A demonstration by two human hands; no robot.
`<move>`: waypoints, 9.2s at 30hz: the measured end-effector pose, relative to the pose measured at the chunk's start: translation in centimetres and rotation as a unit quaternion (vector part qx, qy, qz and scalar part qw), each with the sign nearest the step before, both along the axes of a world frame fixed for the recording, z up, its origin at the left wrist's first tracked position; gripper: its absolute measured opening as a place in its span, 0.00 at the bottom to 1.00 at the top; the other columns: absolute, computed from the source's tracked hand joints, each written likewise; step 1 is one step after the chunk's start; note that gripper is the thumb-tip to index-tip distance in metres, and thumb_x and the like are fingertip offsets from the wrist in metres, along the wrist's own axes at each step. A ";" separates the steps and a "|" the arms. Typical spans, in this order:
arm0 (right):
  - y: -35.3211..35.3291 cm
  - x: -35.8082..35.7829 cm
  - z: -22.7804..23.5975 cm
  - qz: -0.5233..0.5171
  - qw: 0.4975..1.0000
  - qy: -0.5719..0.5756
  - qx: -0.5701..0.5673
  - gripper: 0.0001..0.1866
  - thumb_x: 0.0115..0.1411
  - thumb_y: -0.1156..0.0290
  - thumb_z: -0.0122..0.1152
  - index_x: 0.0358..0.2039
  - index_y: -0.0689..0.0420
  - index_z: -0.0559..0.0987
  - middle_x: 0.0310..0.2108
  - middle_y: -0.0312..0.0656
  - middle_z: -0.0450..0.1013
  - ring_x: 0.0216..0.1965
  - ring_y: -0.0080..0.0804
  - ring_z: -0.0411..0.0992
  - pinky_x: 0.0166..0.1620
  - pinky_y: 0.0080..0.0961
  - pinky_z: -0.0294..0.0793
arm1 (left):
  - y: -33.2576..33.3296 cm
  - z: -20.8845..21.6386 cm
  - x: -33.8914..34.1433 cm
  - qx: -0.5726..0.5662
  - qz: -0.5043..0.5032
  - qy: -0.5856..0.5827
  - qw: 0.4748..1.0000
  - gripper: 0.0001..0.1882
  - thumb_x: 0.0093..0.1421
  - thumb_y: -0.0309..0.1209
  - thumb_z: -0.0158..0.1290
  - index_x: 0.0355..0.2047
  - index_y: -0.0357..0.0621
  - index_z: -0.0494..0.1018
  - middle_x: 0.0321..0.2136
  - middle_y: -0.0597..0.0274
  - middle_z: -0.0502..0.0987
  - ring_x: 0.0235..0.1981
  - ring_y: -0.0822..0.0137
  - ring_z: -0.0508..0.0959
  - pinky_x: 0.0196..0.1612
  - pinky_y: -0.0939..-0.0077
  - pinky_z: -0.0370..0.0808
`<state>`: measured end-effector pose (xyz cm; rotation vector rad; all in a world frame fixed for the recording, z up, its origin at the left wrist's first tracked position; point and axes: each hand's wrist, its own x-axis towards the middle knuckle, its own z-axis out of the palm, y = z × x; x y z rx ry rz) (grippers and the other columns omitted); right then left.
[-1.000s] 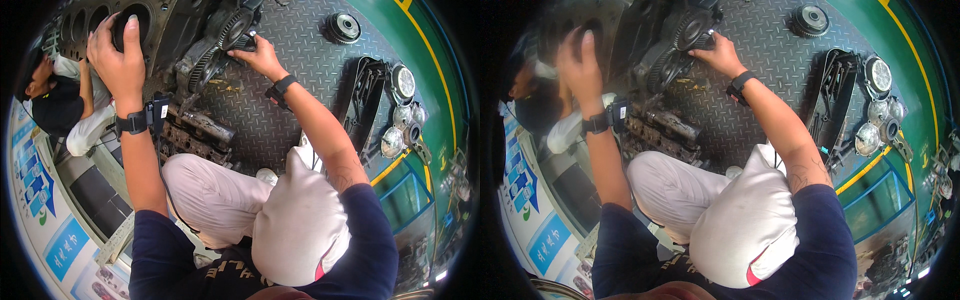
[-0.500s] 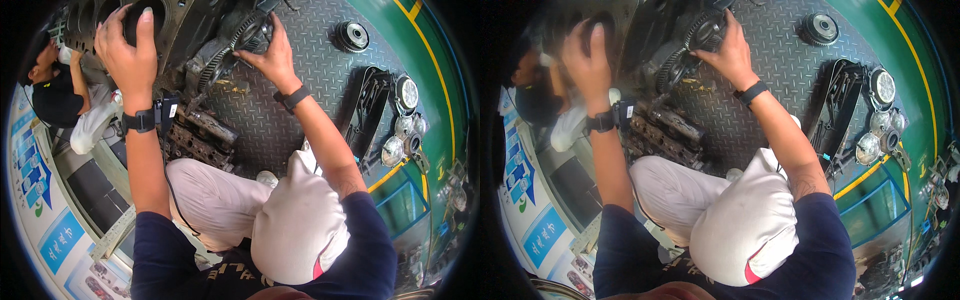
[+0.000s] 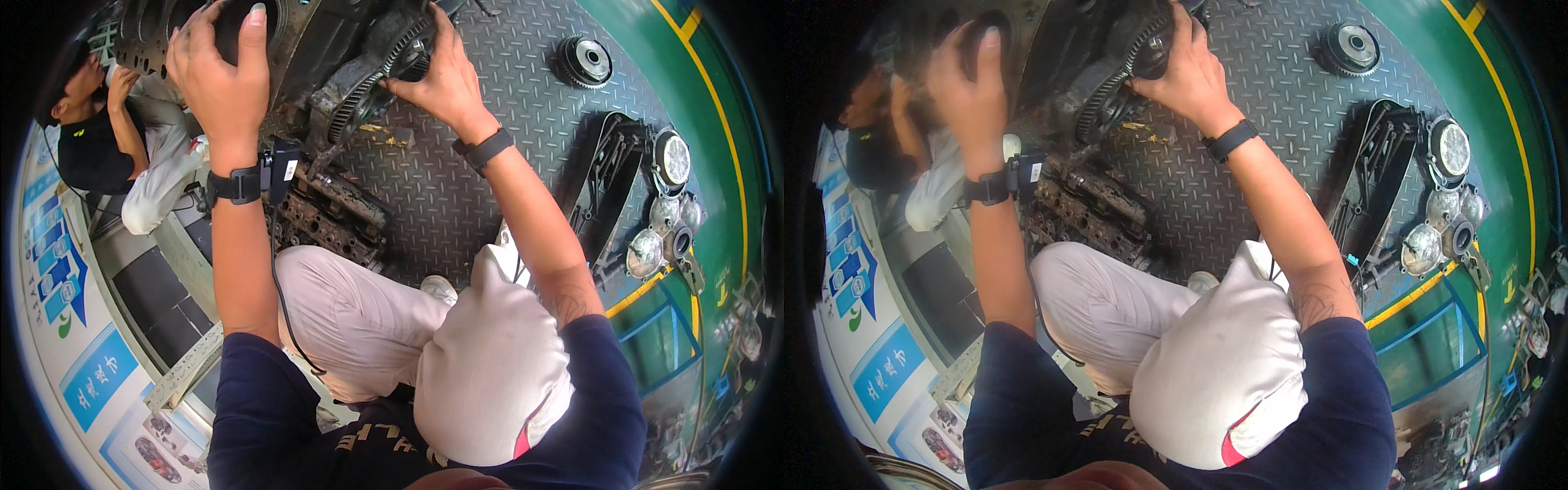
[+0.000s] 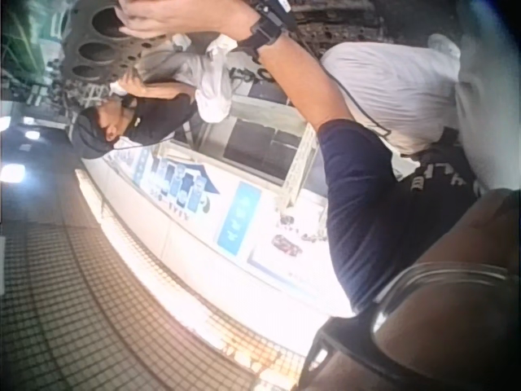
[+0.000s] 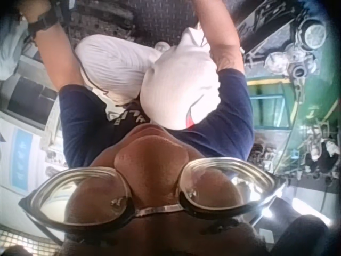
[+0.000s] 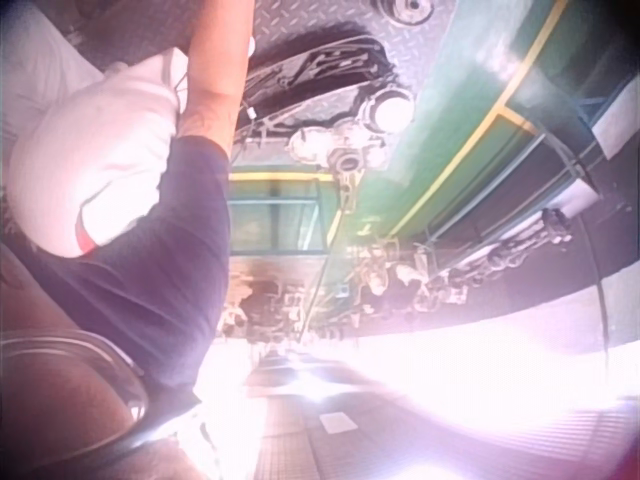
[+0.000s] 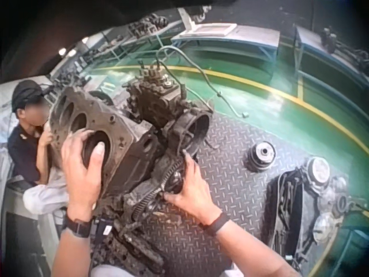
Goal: The person unscrews bolts from an engine block using a wrench, removes the timing cover, and extracts internal gears and components by hand while kneeling on a metal platform.
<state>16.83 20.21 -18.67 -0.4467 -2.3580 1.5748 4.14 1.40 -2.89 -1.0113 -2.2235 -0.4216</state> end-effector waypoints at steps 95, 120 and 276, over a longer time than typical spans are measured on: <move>7.1 -7.2 -1.4 -0.101 0.976 0.154 -0.121 0.82 0.40 0.49 0.84 0.69 0.80 0.28 0.69 0.73 0.52 0.73 0.61 0.52 0.74 0.38 0.49 | -8.2 -7.1 8.7 -0.118 0.192 -0.472 0.852 0.35 0.46 0.43 0.70 0.47 0.26 0.74 0.43 0.31 0.80 0.48 0.36 0.79 0.52 0.54 0.75; 6.2 -5.9 1.8 -0.146 0.981 0.084 -0.100 0.83 0.36 0.55 0.85 0.72 0.72 0.29 0.69 0.76 0.48 0.71 0.67 0.51 0.73 0.44 0.55 | -6.6 -7.3 8.9 -0.101 0.177 -0.451 0.869 0.30 0.44 0.38 0.70 0.44 0.30 0.76 0.40 0.37 0.81 0.45 0.39 0.81 0.49 0.56 0.77; -8.7 2.2 -2.7 0.078 0.911 -0.011 -0.405 0.51 0.43 0.67 0.83 0.61 0.67 0.58 0.54 0.49 0.71 0.55 0.37 0.71 0.60 0.32 0.72 | -8.0 -7.7 10.9 -0.013 0.187 -0.471 0.862 0.31 0.43 0.39 0.71 0.45 0.33 0.77 0.37 0.41 0.84 0.41 0.46 0.85 0.46 0.60 0.79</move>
